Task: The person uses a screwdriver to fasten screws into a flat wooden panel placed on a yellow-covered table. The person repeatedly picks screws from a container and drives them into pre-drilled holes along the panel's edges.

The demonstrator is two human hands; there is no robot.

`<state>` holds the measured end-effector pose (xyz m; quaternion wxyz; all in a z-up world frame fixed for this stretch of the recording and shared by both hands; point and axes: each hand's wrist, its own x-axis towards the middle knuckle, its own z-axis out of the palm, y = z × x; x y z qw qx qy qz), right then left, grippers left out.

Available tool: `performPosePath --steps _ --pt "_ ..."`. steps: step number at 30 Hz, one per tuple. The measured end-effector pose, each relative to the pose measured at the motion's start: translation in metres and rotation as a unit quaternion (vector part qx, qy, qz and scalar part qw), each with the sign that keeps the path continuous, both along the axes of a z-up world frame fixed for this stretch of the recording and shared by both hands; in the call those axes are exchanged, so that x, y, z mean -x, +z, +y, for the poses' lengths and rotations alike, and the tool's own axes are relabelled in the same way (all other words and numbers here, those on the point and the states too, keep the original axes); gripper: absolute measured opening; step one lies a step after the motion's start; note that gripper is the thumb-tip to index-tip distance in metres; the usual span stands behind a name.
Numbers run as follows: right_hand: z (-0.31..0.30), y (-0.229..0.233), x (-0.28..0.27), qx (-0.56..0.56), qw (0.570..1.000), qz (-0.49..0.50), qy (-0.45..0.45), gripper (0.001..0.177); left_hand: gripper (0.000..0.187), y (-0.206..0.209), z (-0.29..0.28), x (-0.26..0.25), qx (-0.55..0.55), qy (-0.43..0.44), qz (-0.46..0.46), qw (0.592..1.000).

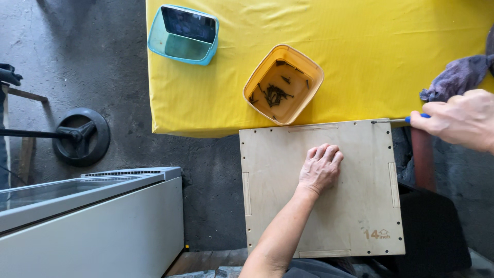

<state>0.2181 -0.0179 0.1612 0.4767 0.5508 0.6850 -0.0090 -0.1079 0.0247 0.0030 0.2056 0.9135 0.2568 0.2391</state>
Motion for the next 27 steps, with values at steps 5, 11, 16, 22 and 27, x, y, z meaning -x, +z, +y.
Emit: performPosePath --steps 5,11,16,22,27 --pt "-0.001 -0.017 -0.001 -0.084 0.973 0.084 -0.200 0.038 0.035 0.001 0.002 0.000 0.008 -0.010 0.005 1.000" --pt "0.023 -0.022 -0.033 -0.088 0.585 0.294 -0.751 0.033 0.038 0.004 0.002 0.002 0.017 -0.013 0.002 1.000" --pt "0.036 -0.014 -0.026 -0.070 0.618 0.241 -0.745 0.031 0.034 0.005 0.003 0.001 0.021 -0.010 0.003 1.000" --pt "0.049 0.012 0.010 0.046 0.974 0.028 -0.222 0.034 0.033 0.005 0.002 0.001 0.011 -0.010 0.009 1.000" --pt "0.041 0.034 0.048 0.023 0.997 -0.047 0.048 0.024 0.033 0.004 0.001 0.000 0.010 -0.002 0.005 1.000"
